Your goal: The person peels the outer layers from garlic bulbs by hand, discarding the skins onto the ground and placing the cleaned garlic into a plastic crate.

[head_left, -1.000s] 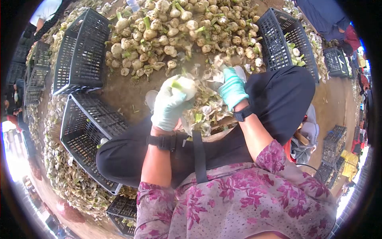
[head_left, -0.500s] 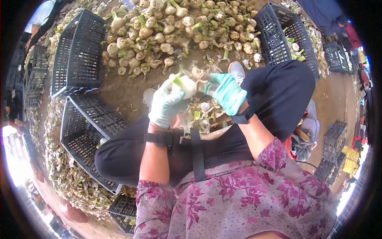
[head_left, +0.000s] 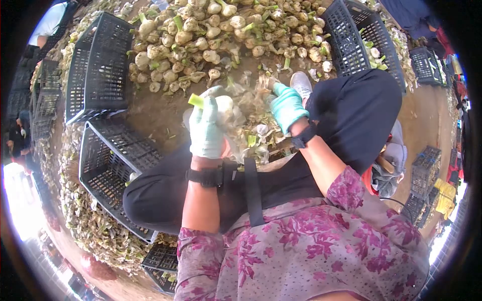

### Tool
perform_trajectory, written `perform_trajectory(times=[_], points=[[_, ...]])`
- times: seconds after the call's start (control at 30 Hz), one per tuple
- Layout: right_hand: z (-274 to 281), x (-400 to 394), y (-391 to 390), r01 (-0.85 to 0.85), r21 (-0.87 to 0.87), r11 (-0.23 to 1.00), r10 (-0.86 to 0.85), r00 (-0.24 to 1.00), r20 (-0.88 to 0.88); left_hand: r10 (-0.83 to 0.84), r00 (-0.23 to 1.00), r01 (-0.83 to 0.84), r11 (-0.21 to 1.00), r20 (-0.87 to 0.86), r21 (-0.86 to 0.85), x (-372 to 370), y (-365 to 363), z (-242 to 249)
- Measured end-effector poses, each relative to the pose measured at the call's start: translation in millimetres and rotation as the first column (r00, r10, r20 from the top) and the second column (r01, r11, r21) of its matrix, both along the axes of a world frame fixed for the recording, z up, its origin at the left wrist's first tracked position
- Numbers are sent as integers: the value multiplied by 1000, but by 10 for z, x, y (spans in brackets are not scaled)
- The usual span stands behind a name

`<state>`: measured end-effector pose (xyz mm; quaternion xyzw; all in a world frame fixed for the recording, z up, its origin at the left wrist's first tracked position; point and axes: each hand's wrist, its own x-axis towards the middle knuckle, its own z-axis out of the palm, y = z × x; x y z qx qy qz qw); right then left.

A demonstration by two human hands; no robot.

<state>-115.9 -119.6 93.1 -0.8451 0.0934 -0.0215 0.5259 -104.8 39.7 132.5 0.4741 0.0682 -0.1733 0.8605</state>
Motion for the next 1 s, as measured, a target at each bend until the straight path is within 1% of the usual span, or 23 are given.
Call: perform_trajectory(times=[0.03,0.07,0.13,0.2,0.23,0.27,0.33,0.4,0.43,0.47,0.53,0.6,0.63,0.67,0.7,0.73,0.77,0.8,0.87,0.9,0.93,0.97,1.0], points=[[-56,-107,-12,86,-80,993,-90,994,-57,44,999,-45,995,16,87,29,6,-124],[223,-140,88,44,-304,952,-58,998,-37,77,997,-77,995,-8,69,30,-22,-132],[394,-179,234,-65,-428,902,40,997,-65,41,997,-56,972,70,228,50,-23,-205],[433,-175,338,-72,-334,940,52,996,-67,35,993,-64,964,116,256,-2,-67,-165],[371,-192,401,-49,-371,927,53,999,2,36,987,-81,955,160,286,-29,-80,-153],[359,-148,424,-44,-299,953,8,993,-120,32,987,-77,955,158,287,-31,-80,-175],[370,-114,416,-72,-394,916,20,991,-134,19,912,-203,888,409,412,-38,-62,-238],[123,-21,312,-106,-347,932,40,981,-192,35,935,-166,922,352,349,-42,-25,-182],[-2,1,250,-131,-300,945,57,968,-243,34,978,-85,967,208,241,-26,-13,-102],[147,-1,221,-35,-179,983,-28,941,-338,8,998,-15,993,62,118,-13,-9,-54],[-52,19,89,-84,-354,931,-65,919,-390,12,994,-25,994,113,110,-4,-35,-198],[-62,-9,87,-72,-354,932,-73,922,-381,-66,987,73,996,147,-43,8,-58,-266],[-76,-28,91,-116,-430,896,-68,919,-389,-66,997,61,990,-34,-130,8,-49,-276],[-83,-47,86,-157,-502,850,-65,916,-397,-70,997,65,990,-33,-127,23,-23,-272],[-87,-71,52,-151,-501,852,-68,917,-393,-60,997,40,951,-56,-307,54,28,-265],[-94,-88,8,-242,-441,864,4,880,-475,-52,996,9,881,-77,-474,88,70,-253],[-55,-92,12,-335,-370,866,86,830,-551,-39,990,-47,820,-137,-571,92,75,-168],[-18,-158,58,-272,-358,893,167,940,-296,-25,990,-59,825,-141,-562,80,104,-162],[147,-177,128,-112,-375,920,165,980,113,-11,968,-135,820,-251,-557,70,127,-160],[254,-153,159,-110,-372,922,163,980,113,-34,978,-100,795,-208,-599,37,96,-101],[356,-123,196,-145,-302,942,218,950,225,-40,977,-95,796,-209,-598,38,106,-161],[415,-101,232,-186,-237,954,260,904,338,-156,983,57,755,-94,-653,46,132,-284],[432,-96,270,-239,-204,949,300,880,367,-261,965,207,695,27,-689,58,133,-354]])
